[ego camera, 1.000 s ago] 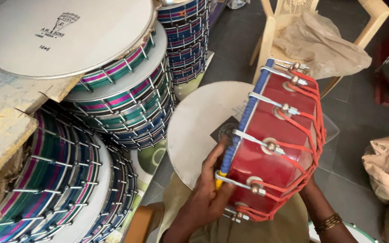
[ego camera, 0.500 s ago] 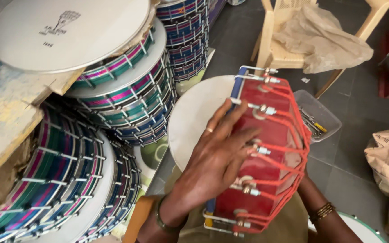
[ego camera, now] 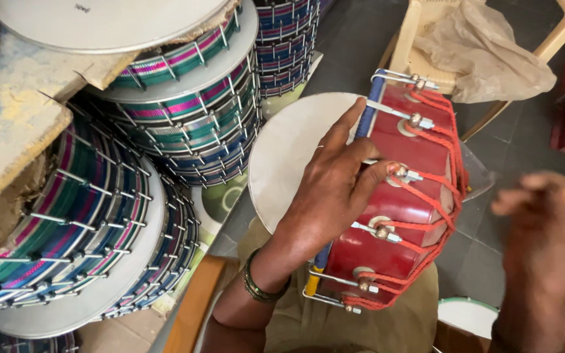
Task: The person holds a red drum on their lap and uses a wrench to tighten the tuning lugs around the drum's rim. They rotate the drum to access different lugs and continue tightening them throughout the video.
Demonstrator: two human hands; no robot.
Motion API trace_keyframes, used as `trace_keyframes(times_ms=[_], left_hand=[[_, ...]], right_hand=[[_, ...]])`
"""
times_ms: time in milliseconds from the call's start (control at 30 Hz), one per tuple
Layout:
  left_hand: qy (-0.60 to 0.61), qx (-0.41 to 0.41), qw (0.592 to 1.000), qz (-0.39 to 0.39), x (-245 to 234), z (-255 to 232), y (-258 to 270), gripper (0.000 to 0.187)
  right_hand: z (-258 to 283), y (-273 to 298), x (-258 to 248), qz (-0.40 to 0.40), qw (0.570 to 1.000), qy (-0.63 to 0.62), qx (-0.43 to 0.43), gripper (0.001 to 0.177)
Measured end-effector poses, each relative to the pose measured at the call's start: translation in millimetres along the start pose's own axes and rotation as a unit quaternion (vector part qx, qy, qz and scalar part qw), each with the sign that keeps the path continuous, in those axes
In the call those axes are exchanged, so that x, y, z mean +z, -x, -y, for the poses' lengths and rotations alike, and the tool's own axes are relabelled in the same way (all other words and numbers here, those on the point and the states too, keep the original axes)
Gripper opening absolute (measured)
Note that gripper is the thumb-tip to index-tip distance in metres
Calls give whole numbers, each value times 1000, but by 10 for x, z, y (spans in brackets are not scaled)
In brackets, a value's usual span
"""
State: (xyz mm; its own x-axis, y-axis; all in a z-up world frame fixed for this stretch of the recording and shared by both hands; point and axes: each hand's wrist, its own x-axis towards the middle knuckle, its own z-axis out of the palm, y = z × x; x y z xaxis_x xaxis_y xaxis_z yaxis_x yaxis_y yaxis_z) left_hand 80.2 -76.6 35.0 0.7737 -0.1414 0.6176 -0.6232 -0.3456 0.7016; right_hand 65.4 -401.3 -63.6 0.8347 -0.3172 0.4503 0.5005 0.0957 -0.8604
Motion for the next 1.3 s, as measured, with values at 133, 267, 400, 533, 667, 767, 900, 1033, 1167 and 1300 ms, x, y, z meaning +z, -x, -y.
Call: trace_keyframes(times_ms=[133,267,400,533,667,767,900,1033,1167,1300], left_hand=[[8,-17,1000,4,33,-29,37,16],[15,-34,999,7,82,-66,58,19],[56,-47,997,9,144,-113,74,20],[59,-23,998,-4,200,-127,81,21],[73,-23,997,-2,212,-126,87,22],[74,-21,997,-4,190,-121,85,22],[79,-40,996,1,157,-68,51,21],[52,-38,998,-17,155,-14,-8,23],[57,-38,998,-14,159,-3,-22,23],[64,-49,997,-12,187,-44,16,21]], right_hand=[[504,467,-64,103,976,-172,87,46],[819,556,231,176,953,-212,124,41],[1046,518,727,116,984,-83,107,24],[1072,380,1034,127,985,-64,96,22],[1096,313,1104,122,983,22,135,26],[1039,418,1079,128,988,-6,88,20],[840,741,924,200,966,131,-98,20],[428,797,546,400,861,151,-275,27],[357,735,321,361,923,-16,-133,58],[945,747,527,132,986,96,33,40]])
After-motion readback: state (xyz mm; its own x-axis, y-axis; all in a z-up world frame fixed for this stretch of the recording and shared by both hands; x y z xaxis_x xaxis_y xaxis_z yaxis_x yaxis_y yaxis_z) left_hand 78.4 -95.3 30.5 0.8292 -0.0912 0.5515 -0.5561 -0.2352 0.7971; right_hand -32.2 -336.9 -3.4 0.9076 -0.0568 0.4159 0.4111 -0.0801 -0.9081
